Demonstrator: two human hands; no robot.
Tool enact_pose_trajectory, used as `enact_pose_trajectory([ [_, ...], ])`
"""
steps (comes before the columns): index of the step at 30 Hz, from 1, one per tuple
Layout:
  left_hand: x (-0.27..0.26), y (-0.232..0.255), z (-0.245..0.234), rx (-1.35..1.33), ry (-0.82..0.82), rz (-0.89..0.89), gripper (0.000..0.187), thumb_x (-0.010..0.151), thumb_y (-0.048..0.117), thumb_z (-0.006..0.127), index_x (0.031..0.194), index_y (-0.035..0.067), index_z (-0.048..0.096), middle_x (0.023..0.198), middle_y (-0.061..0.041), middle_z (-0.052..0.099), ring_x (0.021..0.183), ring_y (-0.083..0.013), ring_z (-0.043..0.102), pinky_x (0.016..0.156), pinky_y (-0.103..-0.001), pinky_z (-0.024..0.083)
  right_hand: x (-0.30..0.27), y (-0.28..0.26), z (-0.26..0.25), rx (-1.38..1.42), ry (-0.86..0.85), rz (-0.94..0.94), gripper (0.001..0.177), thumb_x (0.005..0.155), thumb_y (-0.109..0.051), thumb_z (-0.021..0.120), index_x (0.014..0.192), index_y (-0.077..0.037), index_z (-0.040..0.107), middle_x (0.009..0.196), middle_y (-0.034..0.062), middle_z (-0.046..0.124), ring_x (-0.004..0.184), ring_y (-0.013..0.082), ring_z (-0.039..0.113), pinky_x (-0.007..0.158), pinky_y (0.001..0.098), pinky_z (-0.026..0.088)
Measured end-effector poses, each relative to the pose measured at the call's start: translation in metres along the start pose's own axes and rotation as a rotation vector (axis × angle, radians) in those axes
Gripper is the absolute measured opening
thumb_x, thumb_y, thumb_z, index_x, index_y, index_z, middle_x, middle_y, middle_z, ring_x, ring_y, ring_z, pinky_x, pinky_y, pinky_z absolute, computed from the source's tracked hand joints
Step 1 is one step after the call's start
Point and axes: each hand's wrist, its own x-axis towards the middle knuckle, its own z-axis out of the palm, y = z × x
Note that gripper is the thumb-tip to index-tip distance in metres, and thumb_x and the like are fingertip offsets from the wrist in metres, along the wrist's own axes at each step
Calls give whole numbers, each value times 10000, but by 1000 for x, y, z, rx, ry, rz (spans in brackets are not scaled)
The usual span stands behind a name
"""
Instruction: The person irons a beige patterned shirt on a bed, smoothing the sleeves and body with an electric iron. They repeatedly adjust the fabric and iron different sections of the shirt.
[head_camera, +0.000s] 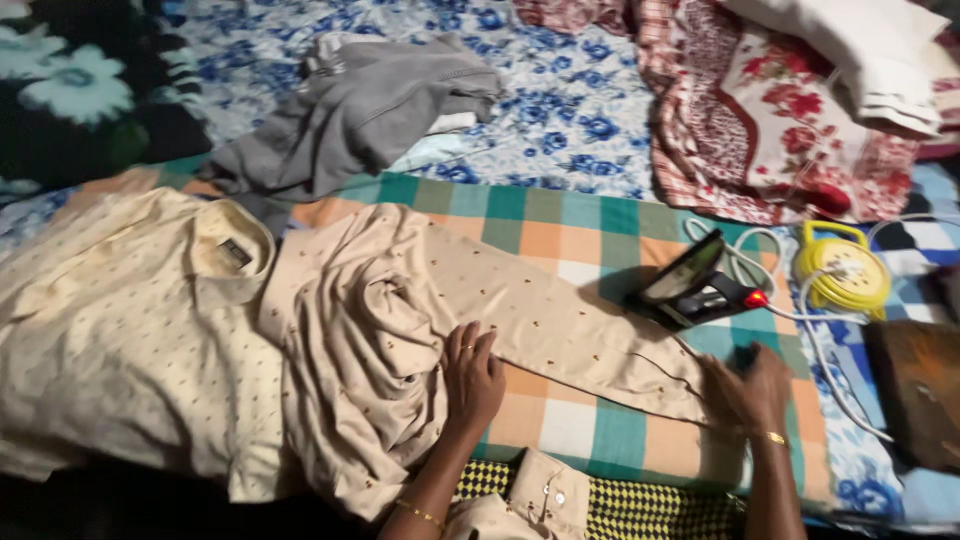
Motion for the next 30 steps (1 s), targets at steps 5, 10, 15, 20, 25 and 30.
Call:
enact_pose_trajectory([
  [5, 12, -4, 10, 43, 55, -39, 275, 842, 46, 658, 1107, 46, 731, 1318, -180, 651, 1353, -426, 477, 1133, -535, 350, -18, 9, 13, 24, -183, 162, 728, 781, -578, 797, 1196, 16, 728, 1036, 247, 762, 1021, 429, 712, 886, 503, 554],
  [10, 14, 5, 14, 103, -68, 45, 235, 866, 40, 654, 1073, 74, 761, 1211, -87, 721, 1290, -342, 540, 1153, -605, 284, -2, 18, -7, 351, -215, 381, 511, 794, -410, 855, 1074, 12, 788, 881, 182, 772, 762, 253, 699, 671, 400, 552],
  [15, -1, 46, 26, 47, -149, 264, 283, 873, 28, 620, 1114, 73, 761, 1210, -93, 731, 1247, -327, 576, 1154, -601, 280, 5, 56, -61, 279, -158, 558, 418, 856, -279, 906, 996, 92, 774, 833, 192, 745, 688, 208, 665, 618, 371, 543],
  [20, -29, 89, 38, 92, -346, 489, 288, 906, 36, 610, 1162, 18, 739, 1230, -143, 717, 1122, -339, 607, 1097, -562, 356, 20, 101, -103, 71, -145, 378, 529, 791, -450, 898, 1005, 26, 810, 805, 206, 780, 705, 261, 717, 705, 420, 576],
  [25, -50, 101, 48, 79, -311, 549, 309, 976, 83, 632, 1267, 16, 712, 1323, -131, 703, 1265, -324, 612, 1182, -489, 393, 12, 101, -103, -483, 11, 278, 663, 723, -645, 863, 1116, -113, 817, 994, 215, 771, 928, 375, 707, 867, 504, 551],
  [30, -28, 87, 32, -41, -342, 496, 485, 996, 415, 589, 1293, 41, 672, 1321, -199, 673, 1300, -425, 560, 1144, -631, 309, -17, 13, -61, -195, 218, -157, 483, 770, -266, 909, 1146, -70, 677, 1147, 169, 682, 1091, 353, 575, 974, 451, 412],
])
